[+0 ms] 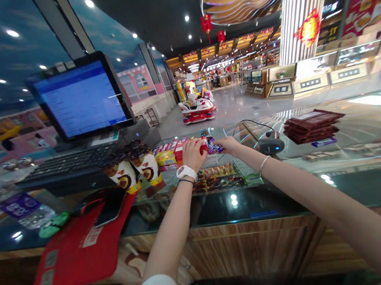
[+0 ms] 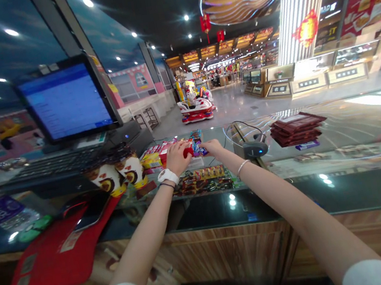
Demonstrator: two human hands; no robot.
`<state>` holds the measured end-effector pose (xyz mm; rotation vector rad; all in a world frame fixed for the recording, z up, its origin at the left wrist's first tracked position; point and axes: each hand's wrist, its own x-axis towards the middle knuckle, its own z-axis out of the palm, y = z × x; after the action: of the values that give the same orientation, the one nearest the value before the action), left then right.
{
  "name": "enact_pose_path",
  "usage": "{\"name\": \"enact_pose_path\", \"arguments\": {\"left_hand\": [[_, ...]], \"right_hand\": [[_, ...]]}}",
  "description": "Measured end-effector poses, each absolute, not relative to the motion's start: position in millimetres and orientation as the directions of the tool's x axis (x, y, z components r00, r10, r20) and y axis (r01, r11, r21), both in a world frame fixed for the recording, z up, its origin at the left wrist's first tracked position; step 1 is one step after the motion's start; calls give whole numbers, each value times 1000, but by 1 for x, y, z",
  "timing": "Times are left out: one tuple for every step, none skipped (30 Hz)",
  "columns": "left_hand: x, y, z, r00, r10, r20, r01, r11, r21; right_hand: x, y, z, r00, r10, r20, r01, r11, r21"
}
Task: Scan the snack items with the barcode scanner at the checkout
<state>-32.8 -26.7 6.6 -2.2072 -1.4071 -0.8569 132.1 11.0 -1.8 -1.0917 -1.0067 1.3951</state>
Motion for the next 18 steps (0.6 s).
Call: {"name": "enact_pose_path", "arguments": {"left_hand": [[-33,-28,8,308,680,665,909,-417,5],[-32,-29,9,306,688,658,911,-411,7],[-31,-30,10,308,693,652,911,-411,6],[-31,-32,12,320,693,646,907,-421,2],[-29,-34,13,343,688,639,898,-440,-8],[-27,-36,14,375,679,631,884,-466,-24],[-25,-38,14,413,668,620,868,-494,-46],[-21,-41,14,448,657,606,853,-517,-70],[-17,-45,14,473,651,594,844,-529,-92],[-12,-48,12,485,650,585,842,-527,-112],[-6,-52,10,485,655,580,848,-515,-128],[0,-56,7,474,661,582,859,-492,-140],[6,-60,3,464,668,582,869,-469,-155],[11,-63,0,456,678,576,878,-448,-167],[15,-65,-3,450,694,562,885,-430,-178],[18,-67,-5,448,709,545,889,-416,-189],[20,-68,-7,444,722,530,893,-404,-198],[21,-69,-8,441,733,517,896,-394,-205]], "right_hand": [[133,12,-1,-28,995,-94,-215,-98,-972],[134,12,0,-24,995,-94,-207,-97,-974],[136,12,1,-23,996,-91,-203,-94,-975],[139,11,3,-22,996,-83,-205,-86,-975],[142,10,4,-23,997,-71,-212,-75,-974],[146,8,6,-22,998,-57,-221,-60,-973],[152,5,6,-19,999,-41,-231,-44,-972],[158,2,6,-16,1000,-22,-242,-25,-970],[165,-1,5,-12,1000,-2,-252,-5,-968],[172,-4,2,-6,1000,18,-260,15,-966],[179,-7,-2,-2,999,37,-267,35,-963],[185,-9,-6,2,999,54,-273,53,-961],[190,-11,-10,5,998,65,-277,64,-959],[195,-13,-14,7,998,69,-280,68,-958],[198,-13,-17,11,998,66,-281,66,-957],[199,-14,-20,13,998,59,-284,60,-957],[199,-13,-21,14,999,50,-289,52,-956],[198,-13,-22,12,999,42,-297,43,-954]]}}
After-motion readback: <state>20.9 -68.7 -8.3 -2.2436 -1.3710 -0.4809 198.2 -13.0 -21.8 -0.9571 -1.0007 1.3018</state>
